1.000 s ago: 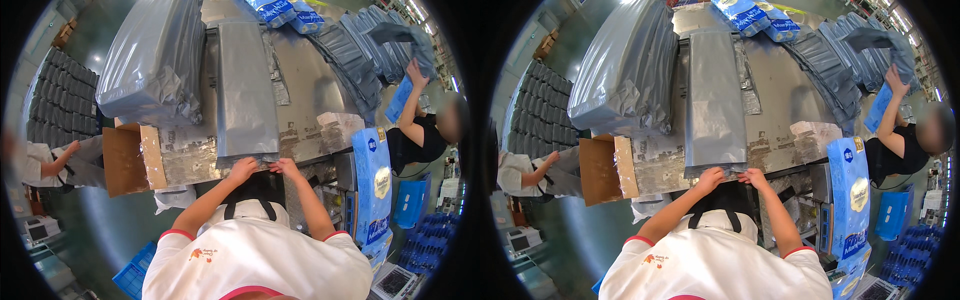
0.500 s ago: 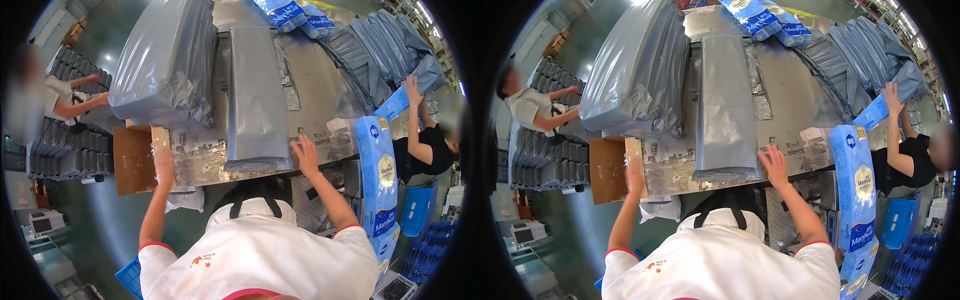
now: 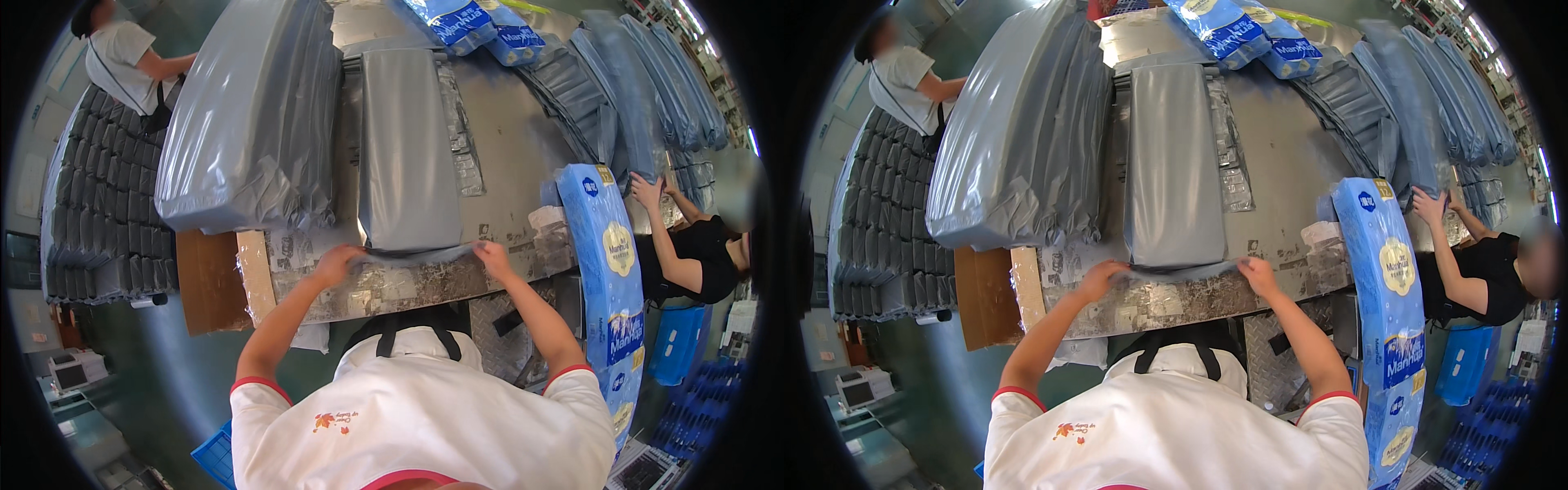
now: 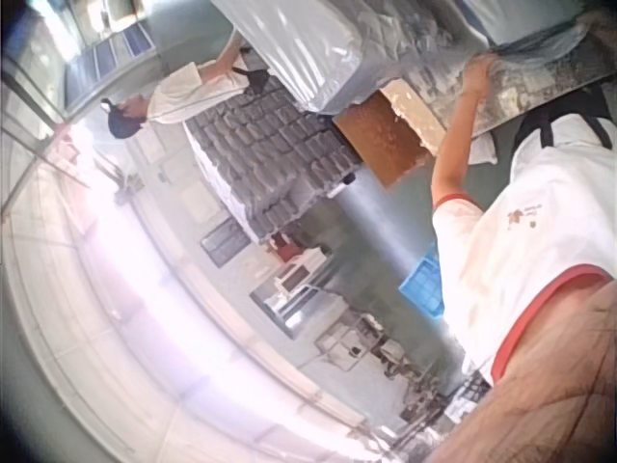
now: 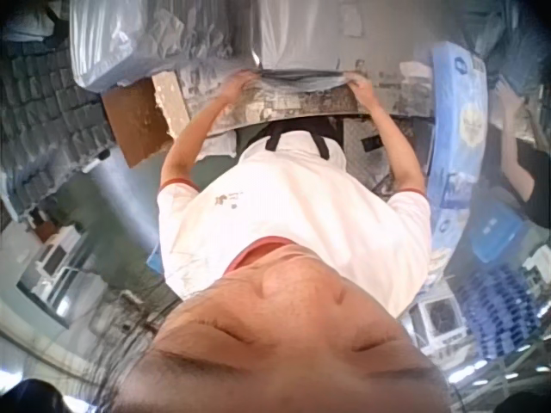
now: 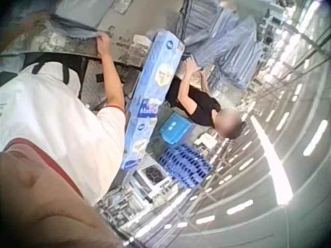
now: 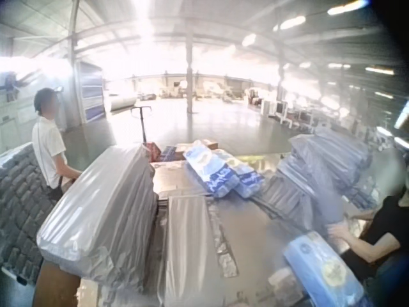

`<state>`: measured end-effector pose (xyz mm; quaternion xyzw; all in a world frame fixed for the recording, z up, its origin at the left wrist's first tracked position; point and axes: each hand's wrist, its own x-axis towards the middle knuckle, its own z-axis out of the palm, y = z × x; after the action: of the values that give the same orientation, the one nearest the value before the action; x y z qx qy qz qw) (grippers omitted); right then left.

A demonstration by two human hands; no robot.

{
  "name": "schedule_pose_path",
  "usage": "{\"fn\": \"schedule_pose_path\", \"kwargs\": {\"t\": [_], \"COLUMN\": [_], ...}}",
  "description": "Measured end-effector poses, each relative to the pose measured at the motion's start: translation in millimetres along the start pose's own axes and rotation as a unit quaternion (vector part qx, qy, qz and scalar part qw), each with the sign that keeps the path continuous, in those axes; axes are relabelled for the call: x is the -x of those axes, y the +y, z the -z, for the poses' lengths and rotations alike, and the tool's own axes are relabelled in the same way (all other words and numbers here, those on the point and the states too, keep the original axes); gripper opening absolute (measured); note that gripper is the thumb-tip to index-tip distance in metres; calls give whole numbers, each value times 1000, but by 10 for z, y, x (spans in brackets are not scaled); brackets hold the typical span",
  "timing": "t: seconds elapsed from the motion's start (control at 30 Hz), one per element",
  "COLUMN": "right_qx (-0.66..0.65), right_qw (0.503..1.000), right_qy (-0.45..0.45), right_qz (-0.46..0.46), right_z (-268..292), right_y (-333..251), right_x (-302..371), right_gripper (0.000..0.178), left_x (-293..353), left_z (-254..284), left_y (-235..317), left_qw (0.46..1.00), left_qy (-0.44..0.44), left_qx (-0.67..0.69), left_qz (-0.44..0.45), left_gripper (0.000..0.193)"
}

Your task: The person packs multiple blue packages of napkins into large gray plastic mailing bags by hand, aligning the items inside the bags and then stacking the completed packages onto a pile on the workstation table.

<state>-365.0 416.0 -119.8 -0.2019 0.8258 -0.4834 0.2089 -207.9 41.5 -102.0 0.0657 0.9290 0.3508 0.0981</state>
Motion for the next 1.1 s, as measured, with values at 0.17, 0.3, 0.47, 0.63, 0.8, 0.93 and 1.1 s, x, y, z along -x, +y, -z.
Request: {"fn": "schedule_pose_path", "kwargs": {"t": [0.17, 0.3, 0.47, 0.63, 0.8, 0.93, 1.1], "right_qx": [-214, -137, -536, -538, -586, -566, -523], "right_qw": [965, 980, 805, 796, 796, 822, 836], "right_qy": [15, 37, 7, -90, -68, -57, -157], "right_qz": [-153, -139, -256, -263, -137, -11, 63], "right_z": [-333, -608, -453, 12, 134, 79, -178], "right_y": [357, 631, -186, -906, -1640, -2355, -3604], "right_x": [-645, -962, -1109, -1006, -517, -106, -394], "right_gripper": [25, 32, 59, 56, 53, 59, 57], "left_x": [-527, -992, -1218, -1064, -550, 199, 966], "left_z": [-477, -847, 23, 732, 1303, 1758, 2469], "left_y": [-365, -538, 413, 905, 1589, 2146, 2016], "left_qw": [834, 760, 593, 742, 864, 921, 790], "left_qy": [199, 308, 135, 96, 179, 218, 430], "left_qx": [449, 513, 739, 634, 456, 323, 425], "left_qz": [252, 251, 291, 194, 120, 34, 98], "left_gripper": [23, 16, 51, 78, 84, 94, 87]}}
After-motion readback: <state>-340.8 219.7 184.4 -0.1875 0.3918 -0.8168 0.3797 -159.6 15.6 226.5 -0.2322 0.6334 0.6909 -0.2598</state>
